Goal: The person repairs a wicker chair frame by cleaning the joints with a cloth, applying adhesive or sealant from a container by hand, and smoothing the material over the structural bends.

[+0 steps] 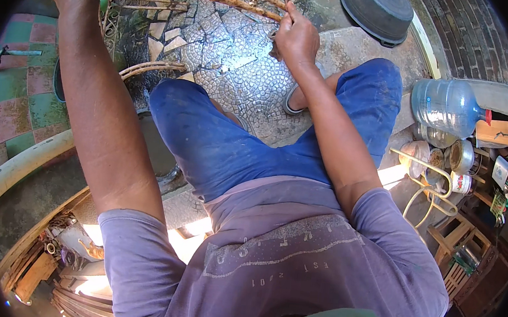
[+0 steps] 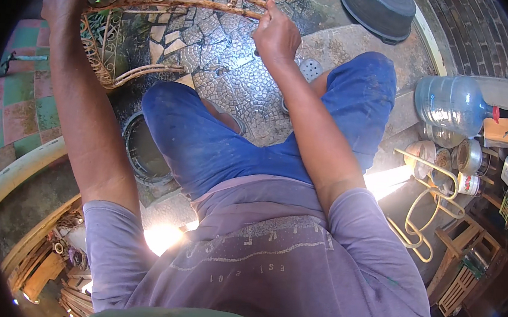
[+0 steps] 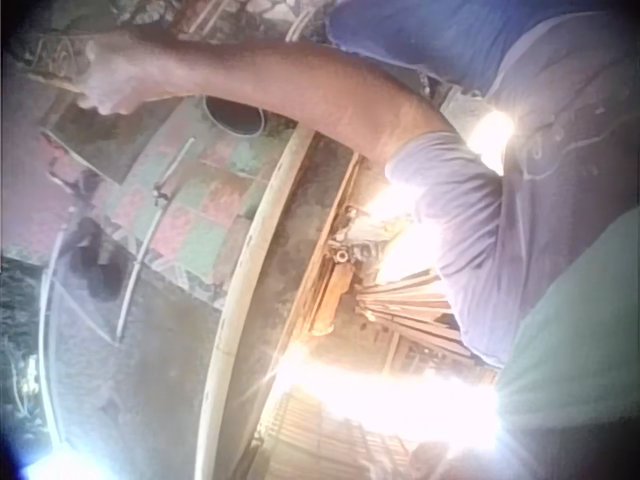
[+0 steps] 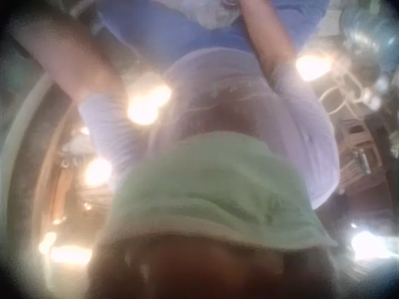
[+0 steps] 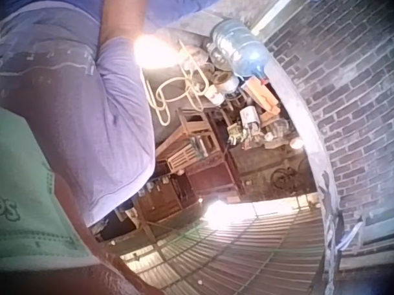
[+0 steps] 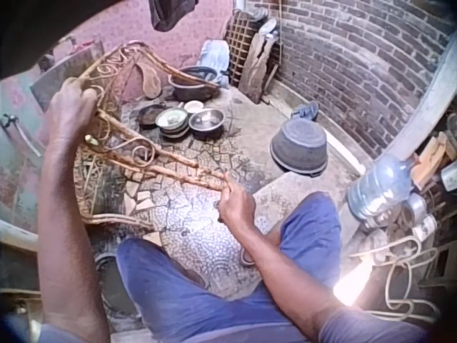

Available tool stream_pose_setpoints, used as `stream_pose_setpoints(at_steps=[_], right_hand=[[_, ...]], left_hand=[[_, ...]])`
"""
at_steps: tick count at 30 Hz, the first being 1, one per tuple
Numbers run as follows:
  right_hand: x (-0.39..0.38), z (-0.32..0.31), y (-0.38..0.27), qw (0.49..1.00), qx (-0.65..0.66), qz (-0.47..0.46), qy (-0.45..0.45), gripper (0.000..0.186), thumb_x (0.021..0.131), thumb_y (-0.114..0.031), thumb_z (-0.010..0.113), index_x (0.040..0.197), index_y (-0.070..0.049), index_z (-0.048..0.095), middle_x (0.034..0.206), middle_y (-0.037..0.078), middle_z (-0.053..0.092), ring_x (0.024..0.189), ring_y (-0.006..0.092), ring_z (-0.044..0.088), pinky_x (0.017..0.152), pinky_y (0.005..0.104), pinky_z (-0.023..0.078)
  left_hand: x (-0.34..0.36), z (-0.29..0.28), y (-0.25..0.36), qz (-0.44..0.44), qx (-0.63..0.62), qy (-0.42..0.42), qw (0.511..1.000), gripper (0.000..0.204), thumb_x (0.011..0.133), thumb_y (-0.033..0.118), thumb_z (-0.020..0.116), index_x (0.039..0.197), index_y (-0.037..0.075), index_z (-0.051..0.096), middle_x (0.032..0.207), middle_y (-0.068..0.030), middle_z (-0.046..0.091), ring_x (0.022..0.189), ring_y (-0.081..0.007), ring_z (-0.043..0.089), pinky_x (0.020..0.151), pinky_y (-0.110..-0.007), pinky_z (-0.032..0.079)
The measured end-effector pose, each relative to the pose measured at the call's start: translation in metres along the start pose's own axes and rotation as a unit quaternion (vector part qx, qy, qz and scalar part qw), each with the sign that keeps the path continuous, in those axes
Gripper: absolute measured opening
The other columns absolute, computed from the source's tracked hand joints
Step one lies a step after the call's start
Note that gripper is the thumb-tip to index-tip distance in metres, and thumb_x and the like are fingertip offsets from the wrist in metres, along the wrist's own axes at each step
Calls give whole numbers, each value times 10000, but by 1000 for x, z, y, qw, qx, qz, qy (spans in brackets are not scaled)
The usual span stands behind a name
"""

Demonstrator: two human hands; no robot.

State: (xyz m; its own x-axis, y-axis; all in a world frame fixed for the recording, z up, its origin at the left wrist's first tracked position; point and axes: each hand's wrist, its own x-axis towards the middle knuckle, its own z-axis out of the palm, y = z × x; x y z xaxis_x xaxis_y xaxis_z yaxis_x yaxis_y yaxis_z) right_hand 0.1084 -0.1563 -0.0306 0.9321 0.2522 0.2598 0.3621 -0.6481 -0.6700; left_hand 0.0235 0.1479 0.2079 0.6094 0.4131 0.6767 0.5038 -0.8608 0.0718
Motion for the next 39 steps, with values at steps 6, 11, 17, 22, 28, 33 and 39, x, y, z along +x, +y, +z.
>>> stream_pose_setpoints(at_steps=[6,11,17,22,28,33,39], right_hand=[[5,3,11,1000,9,4,14,380,963,-203,603,1316,-96,694,967,240,734,896,429,710,805,520,546],[-12,7,4,999,9,-36,16,377,966,-197,594,1310,-81,697,949,247,729,864,432,710,783,516,551],[2,1,-6,1000,1,-23,6,351,966,-200,592,1277,-107,725,890,234,732,805,438,707,745,509,555],[-3,-1,5,999,21,39,-13,412,954,-178,580,1349,-103,673,914,236,729,860,440,706,799,522,551],[4,-1,12,1000,-7,0,-7,397,946,-179,570,1313,-102,700,933,270,725,895,449,708,818,531,548],[12,1,21,1000,11,16,11,372,944,-218,573,1257,-95,731,1034,256,726,950,439,708,855,498,561],[6,-4,1,1000,-3,4,-17,361,939,-208,571,1232,-84,741,972,260,729,902,433,714,835,513,563]], left_hand=[[-1,5,14,-26,3,17,1000,425,917,155,556,1050,-246,604,1133,-378,611,1021,-550,662,859,-622,571],[-1,-6,12,-29,1,2,1000,425,919,157,554,1058,-240,607,1140,-390,611,1024,-565,652,863,-617,570],[2,3,4,-20,-4,8,1000,432,913,157,563,1075,-242,589,1098,-400,616,997,-565,655,843,-614,570],[-13,-23,44,-144,13,-20,989,448,889,278,495,1237,69,687,1232,-233,682,1111,-438,659,988,-519,508],[-6,4,22,-38,-4,15,999,406,883,104,528,1099,-236,580,1069,-394,614,983,-555,660,852,-627,559],[-7,-6,20,-13,10,20,1000,390,872,108,536,1079,-209,629,1120,-363,618,993,-559,658,866,-629,557],[-3,-5,22,-49,7,-8,999,442,874,98,536,1151,-246,560,1113,-419,604,1010,-565,655,864,-633,560]])
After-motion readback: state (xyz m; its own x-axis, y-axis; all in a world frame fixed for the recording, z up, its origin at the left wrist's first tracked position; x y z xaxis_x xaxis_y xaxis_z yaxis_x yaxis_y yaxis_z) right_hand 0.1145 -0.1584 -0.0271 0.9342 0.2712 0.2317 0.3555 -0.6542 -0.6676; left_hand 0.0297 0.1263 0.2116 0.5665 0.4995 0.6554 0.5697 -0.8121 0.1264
